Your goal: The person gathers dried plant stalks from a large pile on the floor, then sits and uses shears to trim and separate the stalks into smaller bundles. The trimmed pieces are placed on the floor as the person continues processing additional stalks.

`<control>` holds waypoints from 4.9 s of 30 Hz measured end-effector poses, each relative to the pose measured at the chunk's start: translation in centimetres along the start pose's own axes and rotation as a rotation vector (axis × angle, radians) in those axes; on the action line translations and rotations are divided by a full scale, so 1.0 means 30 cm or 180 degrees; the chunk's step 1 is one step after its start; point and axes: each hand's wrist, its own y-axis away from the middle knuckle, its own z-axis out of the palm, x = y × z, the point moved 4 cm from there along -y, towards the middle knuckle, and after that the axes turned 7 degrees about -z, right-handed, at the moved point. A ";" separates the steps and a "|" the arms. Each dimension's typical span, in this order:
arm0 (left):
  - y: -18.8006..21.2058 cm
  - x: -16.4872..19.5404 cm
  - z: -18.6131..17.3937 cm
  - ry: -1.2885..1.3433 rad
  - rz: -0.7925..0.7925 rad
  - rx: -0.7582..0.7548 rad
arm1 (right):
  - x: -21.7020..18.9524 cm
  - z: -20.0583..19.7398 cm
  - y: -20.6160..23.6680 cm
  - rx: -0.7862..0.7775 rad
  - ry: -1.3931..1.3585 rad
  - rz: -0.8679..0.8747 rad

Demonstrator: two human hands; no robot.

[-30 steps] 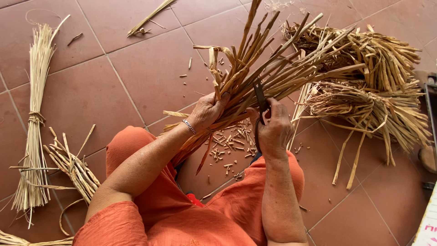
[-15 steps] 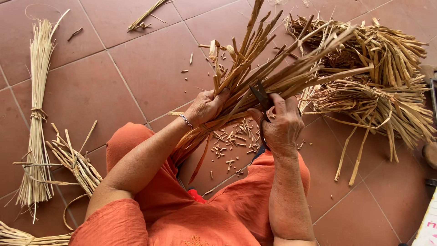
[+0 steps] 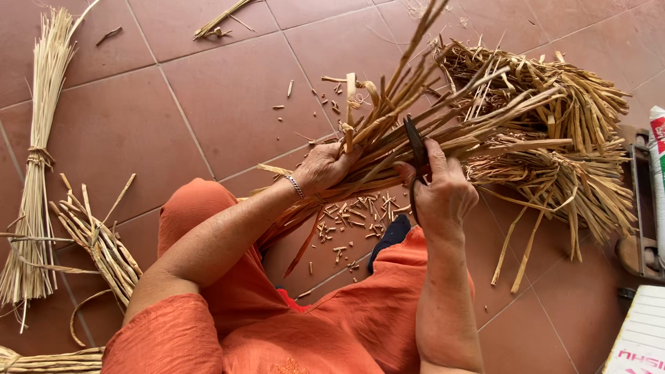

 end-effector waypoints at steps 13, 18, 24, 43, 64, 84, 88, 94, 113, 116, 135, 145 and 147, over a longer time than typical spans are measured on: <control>0.006 -0.016 0.012 0.0611 -0.0524 -0.0252 | 0.034 0.045 0.038 -0.0500 -0.0575 -0.0497; 0.025 0.005 0.010 0.0329 -0.0387 -0.0053 | 0.000 0.099 0.037 -0.0566 -0.0133 -0.0549; 0.033 0.015 0.000 0.0341 -0.0399 -0.0083 | 0.005 0.142 0.060 -0.0528 -0.0557 -0.0538; 0.010 0.018 0.009 0.1607 -0.0145 -0.0257 | 0.025 0.016 0.055 0.0620 -0.3238 0.0578; 0.068 0.130 0.060 0.1510 0.0465 -0.0698 | 0.026 0.045 0.063 0.0096 -0.2541 0.1359; 0.039 0.043 0.061 0.1764 -0.0365 -0.0821 | 0.037 0.038 0.086 0.0406 -0.2072 0.0872; 0.038 0.028 0.062 0.1761 -0.0344 -0.0829 | 0.054 0.055 0.086 0.0638 -0.2828 0.1063; 0.053 0.067 0.025 0.1259 0.0408 -0.0716 | 0.099 0.041 0.074 0.0664 -0.2739 0.1059; 0.047 0.101 -0.048 -0.0247 0.0792 -0.0828 | 0.126 -0.055 0.100 -0.0125 -0.1411 0.0760; 0.043 0.079 -0.051 0.0286 0.0432 -0.0958 | 0.136 -0.039 0.120 -0.0048 -0.1401 0.0697; 0.013 0.046 -0.014 0.0460 0.0701 -0.0194 | -0.044 -0.004 0.143 0.0746 -0.4526 0.0599; 0.024 0.066 -0.030 0.0509 0.0218 -0.0152 | 0.055 -0.005 0.115 0.1202 -0.4597 0.1257; 0.031 0.069 -0.034 0.0452 0.0315 -0.0199 | 0.081 -0.021 0.114 0.1383 -0.4446 0.1363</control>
